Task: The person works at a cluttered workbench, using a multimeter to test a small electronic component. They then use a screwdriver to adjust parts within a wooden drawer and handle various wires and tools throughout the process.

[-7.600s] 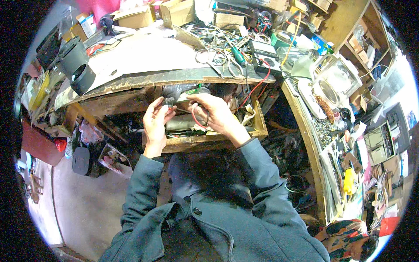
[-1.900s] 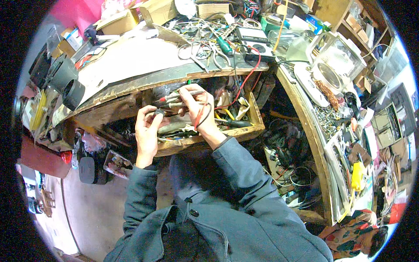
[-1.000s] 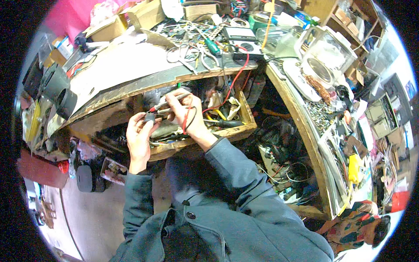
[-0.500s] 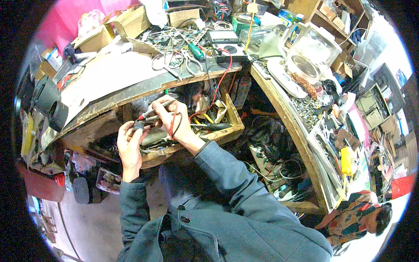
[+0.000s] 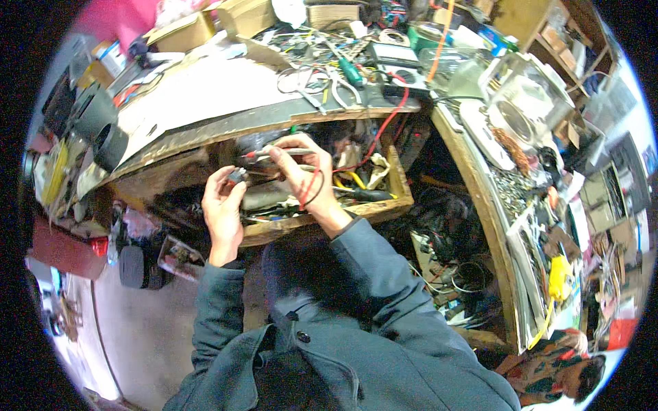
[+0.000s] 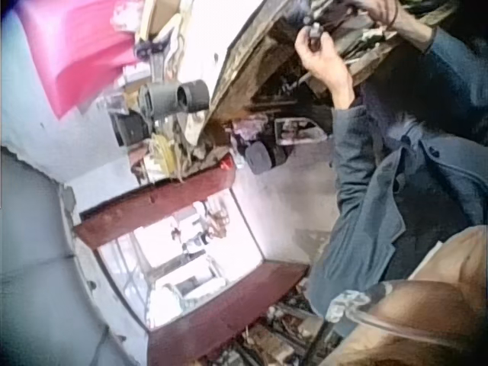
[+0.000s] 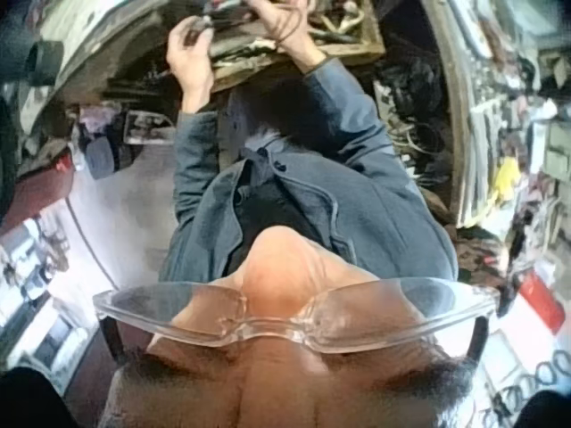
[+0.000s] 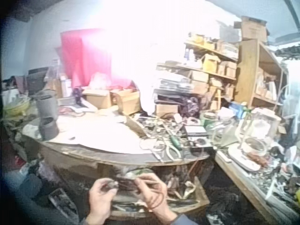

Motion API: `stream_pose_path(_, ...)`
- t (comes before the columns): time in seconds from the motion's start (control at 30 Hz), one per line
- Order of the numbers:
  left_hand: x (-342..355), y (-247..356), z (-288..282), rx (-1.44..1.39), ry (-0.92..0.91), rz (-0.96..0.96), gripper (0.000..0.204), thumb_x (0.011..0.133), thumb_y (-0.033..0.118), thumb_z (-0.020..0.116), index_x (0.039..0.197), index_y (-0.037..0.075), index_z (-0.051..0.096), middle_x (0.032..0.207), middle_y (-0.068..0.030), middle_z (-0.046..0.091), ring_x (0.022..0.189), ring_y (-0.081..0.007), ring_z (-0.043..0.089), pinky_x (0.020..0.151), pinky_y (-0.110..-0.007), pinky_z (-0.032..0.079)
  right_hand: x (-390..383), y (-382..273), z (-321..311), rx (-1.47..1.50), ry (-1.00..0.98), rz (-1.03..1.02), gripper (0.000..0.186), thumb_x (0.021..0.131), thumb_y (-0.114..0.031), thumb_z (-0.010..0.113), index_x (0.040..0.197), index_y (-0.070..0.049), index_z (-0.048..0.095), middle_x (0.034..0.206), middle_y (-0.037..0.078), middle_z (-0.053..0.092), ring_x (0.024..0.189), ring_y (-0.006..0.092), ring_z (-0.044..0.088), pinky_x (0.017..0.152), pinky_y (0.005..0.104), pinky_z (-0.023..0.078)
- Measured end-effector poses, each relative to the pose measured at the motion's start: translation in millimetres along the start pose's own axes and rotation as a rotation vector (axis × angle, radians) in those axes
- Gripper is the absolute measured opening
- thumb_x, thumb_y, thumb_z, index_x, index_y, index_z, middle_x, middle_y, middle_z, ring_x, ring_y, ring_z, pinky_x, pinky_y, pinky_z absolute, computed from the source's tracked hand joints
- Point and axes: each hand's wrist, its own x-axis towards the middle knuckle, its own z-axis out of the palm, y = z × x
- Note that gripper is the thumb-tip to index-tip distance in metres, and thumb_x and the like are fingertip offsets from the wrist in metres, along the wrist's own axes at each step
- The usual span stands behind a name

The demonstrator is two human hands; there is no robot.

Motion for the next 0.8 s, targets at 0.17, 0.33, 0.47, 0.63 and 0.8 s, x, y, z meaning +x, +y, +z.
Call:
stream_pose_path(0.17,0.7,0.7,-2.0,-0.064,0.048,-0.046,0.036,0.091,-0.006,0.062,0.127,0.0,0.06,0.115,-0.0086,0.065,0.102,-0.0156,0.064,0.093,-0.03,0.054,-1.5,2.6,3.7,-0.153,-0.042,-0.104,0.022,0.091,-0.01,0.073,0.11,0.0,0.071,0.095,0.007,0.072,0.085,0.0122,0.069,0.071,0.0262,0.056)
stream_pose_path(0.33,0.1,3.4,-1.0,-0.16,0.076,-0.073,0.04,0.093,-0.007,0.061,0.132,-0.001,0.055,0.114,-0.0086,0.062,0.1,-0.0145,0.065,0.092,-0.027,0.053,-5.2,-0.6,4.8,-0.065,-0.108,0.016,0.019,0.095,-0.014,0.068,0.108,0.0,0.071,0.089,0.006,0.072,0.072,0.0093,0.065,0.062,0.0234,0.053)
stream_pose_path(0.47,0.1,1.2,0.1,-0.056,0.064,-0.029,0.038,0.093,-0.007,0.061,0.131,-0.001,0.056,0.114,-0.0077,0.063,0.1,-0.0126,0.062,0.091,-0.027,0.052,-7.0,3.5,5.6,-0.063,-0.122,-0.024,0.02,0.098,-0.017,0.067,0.107,0.001,0.069,0.087,0.006,0.072,0.069,0.0084,0.063,0.061,0.0239,0.052)
stream_pose_path(0.63,-0.3,1.5,-0.8,0.038,0.02,-0.001,0.036,0.091,-0.007,0.062,0.127,-0.001,0.06,0.112,-0.0057,0.064,0.098,-0.011,0.061,0.089,-0.025,0.051,-7.8,3.1,6.6,-0.076,-0.124,-0.052,0.022,0.099,-0.018,0.066,0.107,0.002,0.068,0.089,0.007,0.071,0.072,0.009,0.064,0.063,0.024,0.053)
stream_pose_path(0.8,-0.8,-1.9,-2.6,0.011,0.009,0.002,0.036,0.091,-0.007,0.063,0.126,-0.001,0.06,0.111,-0.0057,0.064,0.096,-0.0107,0.061,0.088,-0.024,0.051,-7.5,4.8,7.5,-0.115,-0.16,-0.099,0.02,0.1,-0.019,0.066,0.104,0.0,0.064,0.082,0.005,0.069,0.065,0.009,0.062,0.059,0.0234,0.051)
